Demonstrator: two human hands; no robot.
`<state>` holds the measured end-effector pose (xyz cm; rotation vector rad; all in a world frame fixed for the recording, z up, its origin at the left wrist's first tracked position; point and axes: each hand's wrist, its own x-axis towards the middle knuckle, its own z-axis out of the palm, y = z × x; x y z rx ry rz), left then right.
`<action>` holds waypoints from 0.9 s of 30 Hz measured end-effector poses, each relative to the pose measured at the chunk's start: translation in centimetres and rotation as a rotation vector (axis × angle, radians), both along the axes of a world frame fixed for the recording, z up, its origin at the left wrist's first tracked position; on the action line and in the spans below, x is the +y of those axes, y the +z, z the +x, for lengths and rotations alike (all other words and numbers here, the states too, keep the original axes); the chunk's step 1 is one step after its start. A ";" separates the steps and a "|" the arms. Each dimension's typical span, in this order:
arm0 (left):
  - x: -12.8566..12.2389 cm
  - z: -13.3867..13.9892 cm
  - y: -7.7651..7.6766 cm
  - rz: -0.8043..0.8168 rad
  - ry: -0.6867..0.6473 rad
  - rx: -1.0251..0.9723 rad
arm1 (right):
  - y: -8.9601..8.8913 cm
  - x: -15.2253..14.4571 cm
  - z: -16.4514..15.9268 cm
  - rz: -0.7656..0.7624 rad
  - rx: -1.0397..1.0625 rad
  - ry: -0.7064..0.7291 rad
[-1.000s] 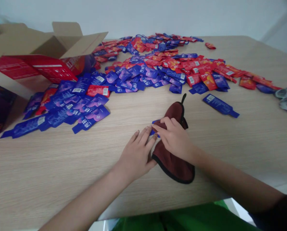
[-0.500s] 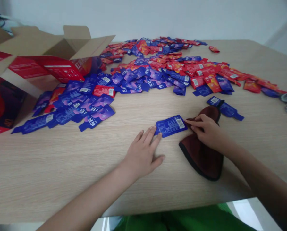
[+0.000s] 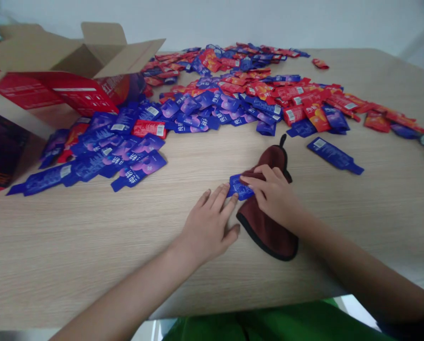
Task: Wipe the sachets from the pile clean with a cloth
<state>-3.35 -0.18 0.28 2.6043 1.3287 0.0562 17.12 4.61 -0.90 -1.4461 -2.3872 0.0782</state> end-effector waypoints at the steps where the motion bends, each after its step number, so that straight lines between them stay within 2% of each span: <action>1: 0.0 0.0 0.0 0.004 0.000 -0.003 | -0.3 0.2 1.2 0.008 -0.001 -0.034; 5: 0.0 -0.1 -0.2 0.013 -0.005 0.010 | -0.9 1.3 5.4 -0.011 0.007 -0.141; 8: 0.0 -0.1 -0.2 0.019 -0.001 0.019 | -0.4 1.8 6.5 -0.062 0.036 -0.157; 12: 0.0 0.0 -0.1 0.003 0.002 0.022 | 1.4 1.1 3.8 0.014 0.132 -0.164; 14: 0.1 -0.1 -0.1 -0.009 -0.002 0.030 | 2.0 0.0 1.4 0.033 0.145 -0.100; 16: 0.1 -0.1 -0.1 -0.017 -0.009 0.040 | 2.2 -0.9 -0.7 -0.012 0.063 0.003; 19: 0.2 -0.1 0.0 -0.017 -0.014 0.035 | 1.6 -1.7 -1.8 -0.061 -0.050 0.045; 22: 0.2 -0.1 0.1 -0.011 -0.005 0.011 | 0.9 -1.3 0.2 -0.059 -0.062 -0.015; 27: 0.3 0.0 0.1 -0.030 0.000 0.020 | -0.2 0.5 6.0 -0.075 -0.016 -0.148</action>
